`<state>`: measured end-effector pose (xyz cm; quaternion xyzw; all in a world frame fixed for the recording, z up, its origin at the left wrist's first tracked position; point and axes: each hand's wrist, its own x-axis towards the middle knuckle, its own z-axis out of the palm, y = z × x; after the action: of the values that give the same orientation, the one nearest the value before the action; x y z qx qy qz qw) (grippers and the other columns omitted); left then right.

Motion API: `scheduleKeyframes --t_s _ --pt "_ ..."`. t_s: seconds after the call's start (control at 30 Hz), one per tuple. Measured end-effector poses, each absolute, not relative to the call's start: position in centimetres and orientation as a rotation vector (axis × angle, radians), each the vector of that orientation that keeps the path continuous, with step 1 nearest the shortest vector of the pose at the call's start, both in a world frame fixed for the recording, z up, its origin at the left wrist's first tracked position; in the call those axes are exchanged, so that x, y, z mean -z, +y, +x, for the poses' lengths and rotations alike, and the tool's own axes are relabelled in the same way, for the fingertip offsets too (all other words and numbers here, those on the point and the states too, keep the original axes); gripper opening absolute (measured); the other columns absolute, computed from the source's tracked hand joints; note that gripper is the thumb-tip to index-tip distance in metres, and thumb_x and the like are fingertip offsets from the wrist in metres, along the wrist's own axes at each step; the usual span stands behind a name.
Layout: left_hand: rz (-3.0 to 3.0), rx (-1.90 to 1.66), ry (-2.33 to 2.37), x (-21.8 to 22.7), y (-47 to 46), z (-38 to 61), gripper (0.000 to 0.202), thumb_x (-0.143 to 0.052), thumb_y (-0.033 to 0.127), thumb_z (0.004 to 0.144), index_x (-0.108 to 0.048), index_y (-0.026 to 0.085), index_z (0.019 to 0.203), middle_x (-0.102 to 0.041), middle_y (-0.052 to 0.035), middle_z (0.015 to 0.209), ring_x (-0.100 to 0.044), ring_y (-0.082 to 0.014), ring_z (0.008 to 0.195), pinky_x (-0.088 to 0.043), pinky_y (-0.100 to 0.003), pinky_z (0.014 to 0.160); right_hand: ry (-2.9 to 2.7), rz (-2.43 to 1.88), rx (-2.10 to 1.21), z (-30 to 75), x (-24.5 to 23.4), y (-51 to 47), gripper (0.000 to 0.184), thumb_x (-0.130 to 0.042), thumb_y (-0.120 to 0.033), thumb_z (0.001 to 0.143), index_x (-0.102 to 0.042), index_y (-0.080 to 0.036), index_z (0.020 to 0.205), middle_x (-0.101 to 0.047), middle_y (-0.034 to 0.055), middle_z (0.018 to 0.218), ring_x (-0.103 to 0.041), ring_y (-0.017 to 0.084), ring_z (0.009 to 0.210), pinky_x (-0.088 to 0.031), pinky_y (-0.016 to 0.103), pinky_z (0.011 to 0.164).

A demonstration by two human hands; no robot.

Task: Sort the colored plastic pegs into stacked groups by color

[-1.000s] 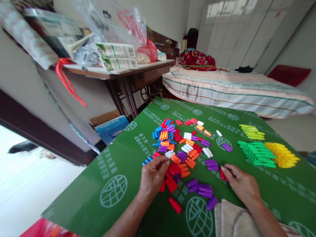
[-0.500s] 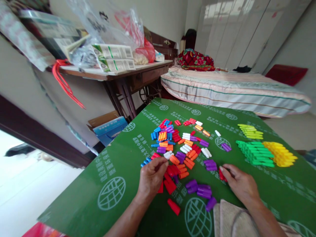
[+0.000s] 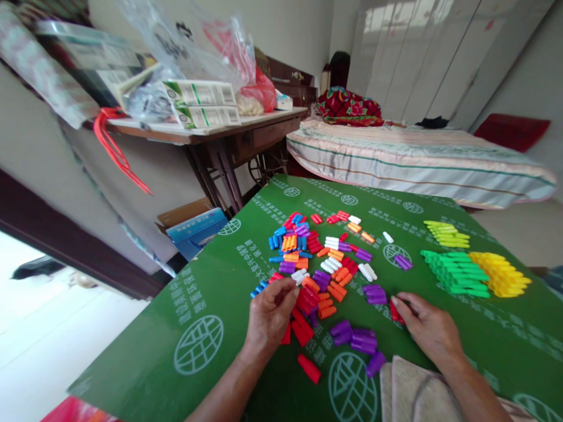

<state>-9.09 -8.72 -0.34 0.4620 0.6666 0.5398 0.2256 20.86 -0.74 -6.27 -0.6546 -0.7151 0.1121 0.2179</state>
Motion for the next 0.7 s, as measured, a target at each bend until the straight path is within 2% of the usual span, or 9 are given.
scheduleKeyframes --t_s 0.2,0.7 --pt "1.286 -1.478 1.830 0.11 -8.81 -9.10 0.015 -0.061 0.031 0.073 -0.067 0.019 0.078 -0.065 0.0009 0.068 -0.056 -0.0114 0.059 -0.043 -0.021 0.055 -1.981 -1.800 -0.303 20.95 6.30 -0.69 0.043 -0.040 -0.061 0.081 -0.071 -0.031 0.090 -0.073 -0.0026 0.073 -0.066 0.017 0.062 -0.046 0.024 0.053" --pt "1.268 -1.466 1.822 0.17 -8.89 -9.16 0.016 -0.061 0.031 0.074 -0.066 0.019 0.082 -0.065 0.0000 0.071 -0.055 -0.0114 0.060 -0.043 -0.021 0.055 -1.954 -1.851 -0.444 21.02 6.22 -0.69 0.047 -0.042 -0.064 0.080 -0.069 -0.028 0.095 -0.074 -0.0010 0.080 -0.068 0.019 0.070 -0.048 0.026 0.061"
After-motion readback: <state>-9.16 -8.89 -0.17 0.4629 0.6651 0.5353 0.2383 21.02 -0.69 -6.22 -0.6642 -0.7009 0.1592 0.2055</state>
